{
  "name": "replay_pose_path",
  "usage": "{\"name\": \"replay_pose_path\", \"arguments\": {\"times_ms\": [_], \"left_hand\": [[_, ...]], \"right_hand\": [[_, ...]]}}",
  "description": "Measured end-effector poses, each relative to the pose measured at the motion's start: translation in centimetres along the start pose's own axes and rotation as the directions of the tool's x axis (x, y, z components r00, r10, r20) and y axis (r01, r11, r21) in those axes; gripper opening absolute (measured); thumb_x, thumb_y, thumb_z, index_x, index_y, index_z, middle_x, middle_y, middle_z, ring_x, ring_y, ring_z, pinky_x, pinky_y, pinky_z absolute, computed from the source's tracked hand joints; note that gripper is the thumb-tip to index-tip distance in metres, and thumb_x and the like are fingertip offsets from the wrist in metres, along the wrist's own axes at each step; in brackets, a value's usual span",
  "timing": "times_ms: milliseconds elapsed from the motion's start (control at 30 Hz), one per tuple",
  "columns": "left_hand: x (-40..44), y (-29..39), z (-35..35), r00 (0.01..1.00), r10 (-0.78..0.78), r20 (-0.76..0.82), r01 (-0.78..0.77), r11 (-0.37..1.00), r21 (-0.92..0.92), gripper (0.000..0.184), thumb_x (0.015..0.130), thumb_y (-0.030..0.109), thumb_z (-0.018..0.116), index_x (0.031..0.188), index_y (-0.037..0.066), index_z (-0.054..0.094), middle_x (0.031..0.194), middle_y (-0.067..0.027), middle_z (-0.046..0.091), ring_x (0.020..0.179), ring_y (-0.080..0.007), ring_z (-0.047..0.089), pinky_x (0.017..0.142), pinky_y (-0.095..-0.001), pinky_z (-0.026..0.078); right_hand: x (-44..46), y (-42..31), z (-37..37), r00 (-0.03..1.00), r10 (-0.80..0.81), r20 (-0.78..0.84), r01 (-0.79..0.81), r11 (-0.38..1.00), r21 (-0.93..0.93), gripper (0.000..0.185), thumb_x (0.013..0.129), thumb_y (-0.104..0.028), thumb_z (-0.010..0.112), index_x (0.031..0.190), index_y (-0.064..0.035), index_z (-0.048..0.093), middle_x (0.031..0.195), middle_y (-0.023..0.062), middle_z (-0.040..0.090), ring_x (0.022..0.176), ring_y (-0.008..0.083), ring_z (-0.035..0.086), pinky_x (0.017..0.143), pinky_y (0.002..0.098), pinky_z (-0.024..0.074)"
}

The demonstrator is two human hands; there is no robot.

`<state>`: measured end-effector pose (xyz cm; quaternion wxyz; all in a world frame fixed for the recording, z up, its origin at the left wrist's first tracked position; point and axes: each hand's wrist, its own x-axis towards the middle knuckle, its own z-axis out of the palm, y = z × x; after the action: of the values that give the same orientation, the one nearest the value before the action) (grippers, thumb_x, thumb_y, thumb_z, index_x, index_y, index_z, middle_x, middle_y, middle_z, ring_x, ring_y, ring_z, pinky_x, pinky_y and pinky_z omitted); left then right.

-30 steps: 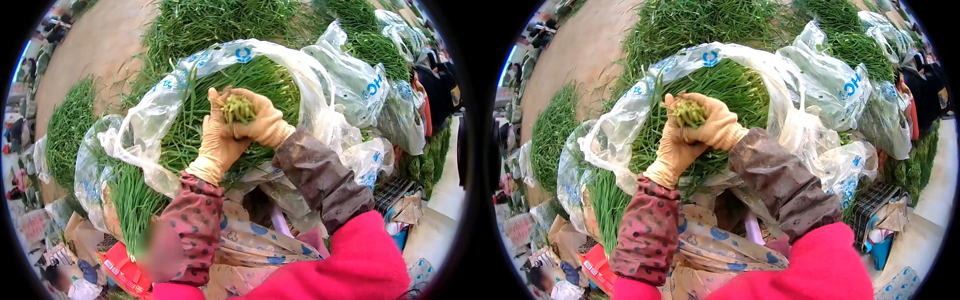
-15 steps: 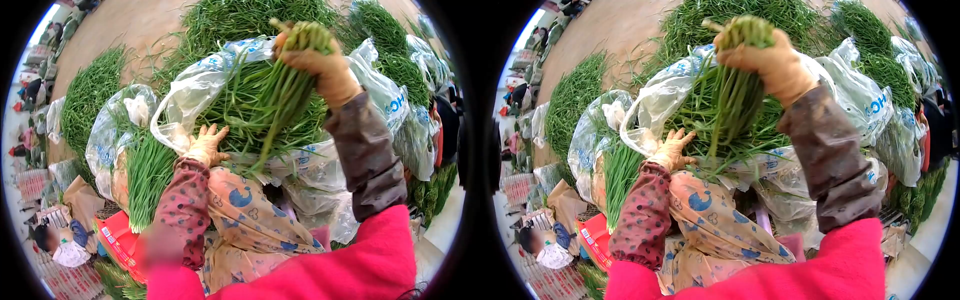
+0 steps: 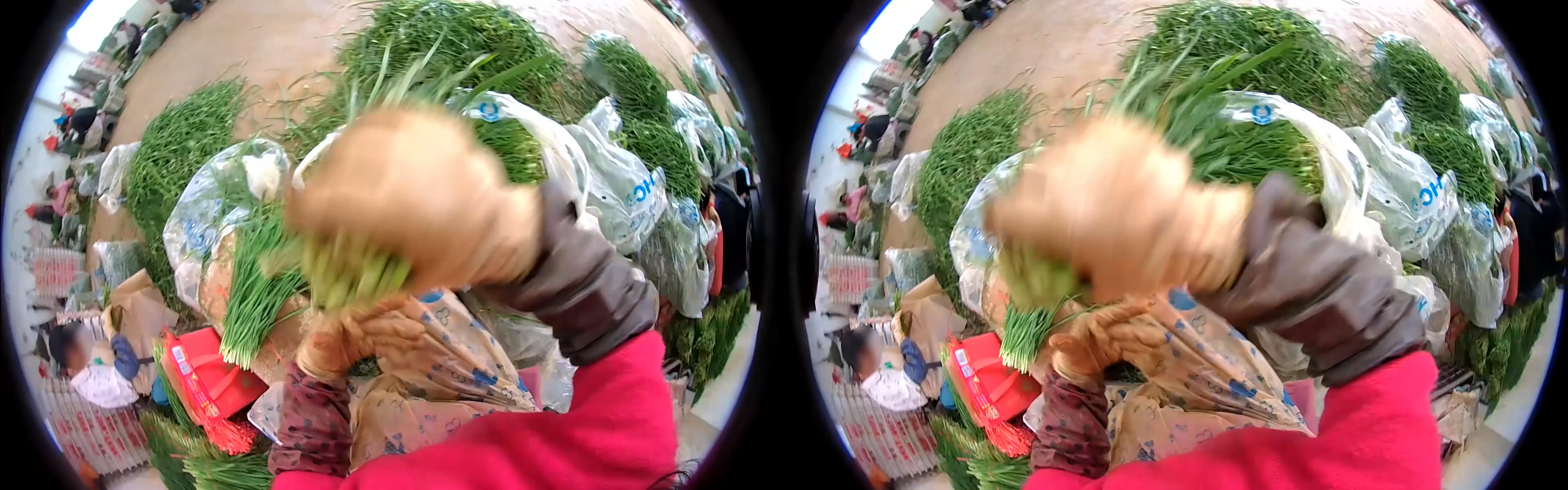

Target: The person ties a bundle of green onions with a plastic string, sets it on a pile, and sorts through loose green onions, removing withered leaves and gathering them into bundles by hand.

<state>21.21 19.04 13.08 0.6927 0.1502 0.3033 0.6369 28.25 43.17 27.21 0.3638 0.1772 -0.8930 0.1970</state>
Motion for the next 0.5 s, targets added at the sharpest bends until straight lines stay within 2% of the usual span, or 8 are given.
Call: {"name": "replay_pose_path", "arguments": {"times_ms": [133, 167, 267, 333, 367, 400, 467, 500], "left_hand": [[-4.2, -3.7, -0.5, 0.983, 0.184, -0.003, -0.171, 0.911, -0.375, 0.091, 0.077, 0.051, 0.065, 0.145, 0.007, 0.024, 0.146, -0.0249, 0.027, 0.129, -0.0420, 0.041, 0.095, -0.0527, 0.047], [-5.0, -4.1, -0.6, 0.971, 0.240, -0.013, -0.223, 0.878, -0.424, 0.094, 0.077, 0.054, 0.064, 0.146, 0.007, 0.022, 0.147, -0.0257, 0.025, 0.129, -0.0428, 0.040, 0.094, -0.0534, 0.047], [-7.1, -5.0, -0.7, 0.930, 0.364, -0.047, -0.337, 0.795, -0.505, 0.102, 0.076, 0.063, 0.062, 0.149, 0.009, 0.015, 0.150, -0.0284, 0.018, 0.130, -0.0450, 0.038, 0.092, -0.0554, 0.049], [-8.5, -4.9, -0.6, 0.899, 0.431, -0.072, -0.412, 0.782, -0.467, 0.107, 0.075, 0.069, 0.060, 0.151, 0.011, 0.011, 0.151, -0.0301, 0.013, 0.130, -0.0465, 0.037, 0.090, -0.0567, 0.050], [-9.4, -4.3, -0.2, 0.883, 0.461, -0.085, -0.453, 0.792, -0.409, 0.110, 0.075, 0.072, 0.059, 0.152, 0.011, 0.009, 0.152, -0.0310, 0.011, 0.130, -0.0472, 0.036, 0.090, -0.0574, 0.051], [-10.2, -3.6, 0.5, 0.873, 0.477, -0.099, -0.484, 0.823, -0.299, 0.106, 0.075, 0.070, 0.060, 0.150, 0.007, 0.018, 0.151, -0.0235, 0.024, 0.127, -0.0348, 0.045, 0.090, -0.0474, 0.053], [-12.0, -3.6, -0.2, 0.857, 0.494, -0.146, -0.514, 0.808, -0.287, 0.091, 0.084, 0.052, 0.066, 0.148, 0.005, 0.022, 0.150, -0.0229, 0.026, 0.121, -0.0297, 0.052, 0.087, -0.0436, 0.055], [-12.5, -3.4, -0.8, 0.854, 0.480, -0.203, -0.521, 0.782, -0.343, 0.079, 0.086, 0.033, 0.066, 0.146, 0.003, 0.026, 0.146, -0.0223, 0.033, 0.110, -0.0253, 0.058, 0.083, -0.0387, 0.057]], "right_hand": [[-1.4, -7.8, 9.2, 0.964, -0.224, 0.141, 0.193, 0.960, 0.203, 0.026, 0.070, -0.026, 0.061, 0.090, -0.0086, 0.059, 0.083, 0.0045, 0.059, 0.079, 0.0229, 0.060, 0.080, 0.0441, 0.0510], [-2.0, -9.8, 10.9, 0.957, -0.273, 0.102, 0.237, 0.933, 0.272, 0.026, 0.069, -0.025, 0.059, 0.089, -0.0085, 0.059, 0.082, 0.0054, 0.058, 0.080, 0.0238, 0.059, 0.081, 0.0441, 0.0502], [-3.5, -14.6, 13.9, 0.911, -0.411, 0.039, 0.356, 0.831, 0.428, 0.026, 0.068, -0.024, 0.058, 0.088, -0.0083, 0.059, 0.082, 0.0073, 0.057, 0.081, 0.0256, 0.059, 0.081, 0.0443, 0.0492], [-4.7, -17.4, 15.4, 0.853, -0.521, -0.016, 0.448, 0.717, 0.534, 0.025, 0.068, -0.023, 0.059, 0.088, -0.0083, 0.058, 0.083, 0.0094, 0.057, 0.080, 0.0273, 0.058, 0.080, 0.0448, 0.0490], [-6.9, -19.6, 17.5, 0.887, -0.462, -0.008, 0.353, 0.667, 0.656, 0.023, 0.068, -0.021, 0.060, 0.088, -0.0073, 0.060, 0.087, 0.0099, 0.059, 0.082, 0.0280, 0.059, 0.079, 0.0449, 0.0489], [-6.4, -19.9, 17.8, 0.872, -0.489, -0.010, 0.368, 0.644, 0.670, 0.023, 0.068, -0.021, 0.060, 0.088, -0.0073, 0.060, 0.087, 0.0099, 0.059, 0.082, 0.0280, 0.059, 0.079, 0.0449, 0.0489], [-5.1, -19.7, 18.1, 0.747, -0.663, 0.055, 0.468, 0.582, 0.665, 0.023, 0.073, -0.018, 0.060, 0.092, -0.0076, 0.061, 0.096, 0.0083, 0.061, 0.092, 0.0282, 0.059, 0.085, 0.0453, 0.0475], [-4.6, -19.7, 18.3, 0.672, -0.736, 0.084, 0.513, 0.544, 0.664, 0.022, 0.075, -0.017, 0.060, 0.095, -0.0078, 0.062, 0.100, 0.0075, 0.062, 0.097, 0.0283, 0.059, 0.087, 0.0455, 0.0468]]}}
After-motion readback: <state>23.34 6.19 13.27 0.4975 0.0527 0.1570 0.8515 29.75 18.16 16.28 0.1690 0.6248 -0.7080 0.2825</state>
